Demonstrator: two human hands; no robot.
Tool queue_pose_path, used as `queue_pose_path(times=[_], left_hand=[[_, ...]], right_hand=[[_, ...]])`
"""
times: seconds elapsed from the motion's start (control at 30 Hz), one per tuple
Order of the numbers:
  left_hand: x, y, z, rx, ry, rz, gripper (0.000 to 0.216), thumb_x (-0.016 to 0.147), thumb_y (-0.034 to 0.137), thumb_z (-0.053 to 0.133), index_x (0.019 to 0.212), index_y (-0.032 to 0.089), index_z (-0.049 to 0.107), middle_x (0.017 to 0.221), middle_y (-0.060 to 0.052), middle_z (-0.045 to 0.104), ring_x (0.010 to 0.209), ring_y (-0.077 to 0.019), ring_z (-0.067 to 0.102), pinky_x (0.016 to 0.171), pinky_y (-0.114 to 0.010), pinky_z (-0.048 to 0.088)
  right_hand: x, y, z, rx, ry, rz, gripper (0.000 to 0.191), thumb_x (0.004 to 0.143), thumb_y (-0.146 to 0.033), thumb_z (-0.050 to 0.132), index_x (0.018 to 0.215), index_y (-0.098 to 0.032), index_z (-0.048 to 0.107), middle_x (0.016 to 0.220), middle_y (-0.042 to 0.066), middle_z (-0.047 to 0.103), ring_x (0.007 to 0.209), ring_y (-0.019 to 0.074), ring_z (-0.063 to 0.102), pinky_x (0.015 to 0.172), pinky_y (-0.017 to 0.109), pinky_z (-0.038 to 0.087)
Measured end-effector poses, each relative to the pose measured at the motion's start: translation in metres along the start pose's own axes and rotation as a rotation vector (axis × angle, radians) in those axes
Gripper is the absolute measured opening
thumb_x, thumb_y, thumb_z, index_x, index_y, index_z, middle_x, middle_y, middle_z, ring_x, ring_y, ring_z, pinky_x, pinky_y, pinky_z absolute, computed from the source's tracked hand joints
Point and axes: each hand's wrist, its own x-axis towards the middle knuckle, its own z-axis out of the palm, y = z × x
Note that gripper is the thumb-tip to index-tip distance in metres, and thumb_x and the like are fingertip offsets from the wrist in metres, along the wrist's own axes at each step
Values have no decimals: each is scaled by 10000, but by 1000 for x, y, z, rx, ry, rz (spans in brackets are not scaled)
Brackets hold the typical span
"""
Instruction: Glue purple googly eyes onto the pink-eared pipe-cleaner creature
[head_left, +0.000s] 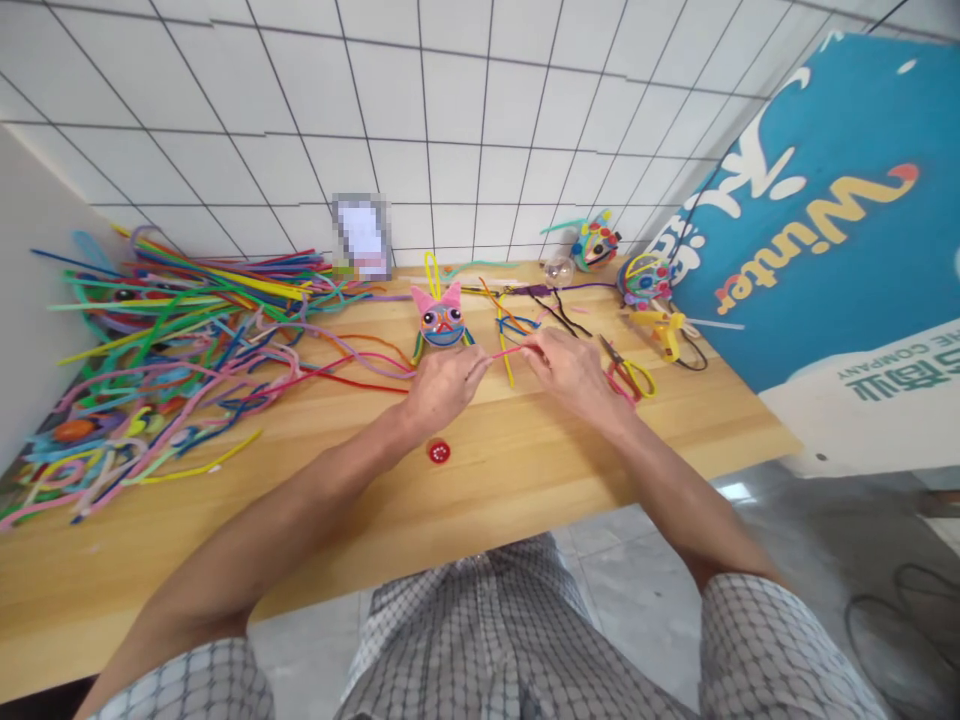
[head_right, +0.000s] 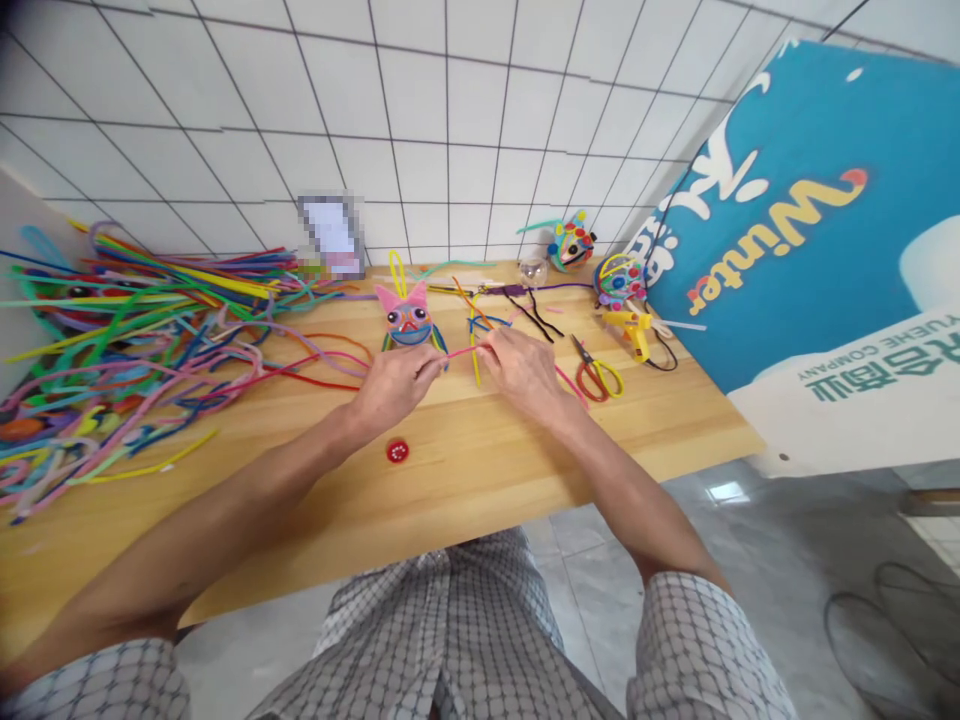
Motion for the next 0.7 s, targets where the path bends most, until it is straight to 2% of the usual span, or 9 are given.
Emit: queue_pose_path(times=[0.07, 0.2, 0.27, 0.4, 0.53, 0.7], left_hand=[[2, 4, 3, -42, 1, -34, 262, 1130, 266, 574, 947, 182, 741, 857, -63, 794, 781, -194, 759, 727, -286, 533], [1, 6, 3, -51, -17, -21, 309, 1149, 303, 540, 929, 188, 724, 843, -60, 772, 771, -186, 732, 705, -276, 509], [-2, 5, 1, -20, -43, 10, 347, 1166, 324, 502, 929, 188, 716, 848, -66, 768, 775, -187, 728, 700, -276, 504], [-12, 1, -3, 29, -83, 12, 346, 1171, 307, 479, 942, 183, 708, 869, -77, 775, 795, -194, 738, 718, -280, 514], [-17, -1, -1, -3, -129, -27, 307, 1148, 285, 533, 915, 184, 706, 835, -67, 768, 785, -197, 738, 718, -282, 513], [-13, 2, 3, -124, -105, -45, 240, 1129, 283, 572, 967, 196, 727, 802, -31, 756, 735, -178, 717, 711, -277, 500]], right_hand=[[1, -4, 5, 0, -31, -19, 256, 1129, -384, 601, 1178, -179, 747, 1045, 121, 836, 931, 258, 770, 767, 339, 484], [1, -8, 12, -12, -77, -102, 452, 1193, -404, 432, 953, -201, 757, 849, 83, 805, 790, 217, 736, 689, 333, 418], [-1, -5, 12, -7, -78, -121, 495, 1201, -403, 402, 922, -202, 759, 820, 76, 797, 771, 208, 728, 688, 332, 410], [-12, 12, 7, 16, -92, -69, 466, 1193, -421, 427, 979, -212, 784, 868, 70, 814, 787, 207, 731, 690, 329, 408], [-21, 23, 7, 38, -152, -4, 461, 1177, -440, 459, 938, -214, 783, 833, 70, 800, 751, 221, 718, 677, 332, 404], [-14, 11, 11, 179, -159, -40, 296, 1144, -392, 552, 1140, -206, 782, 1065, 98, 843, 924, 239, 764, 796, 332, 498]])
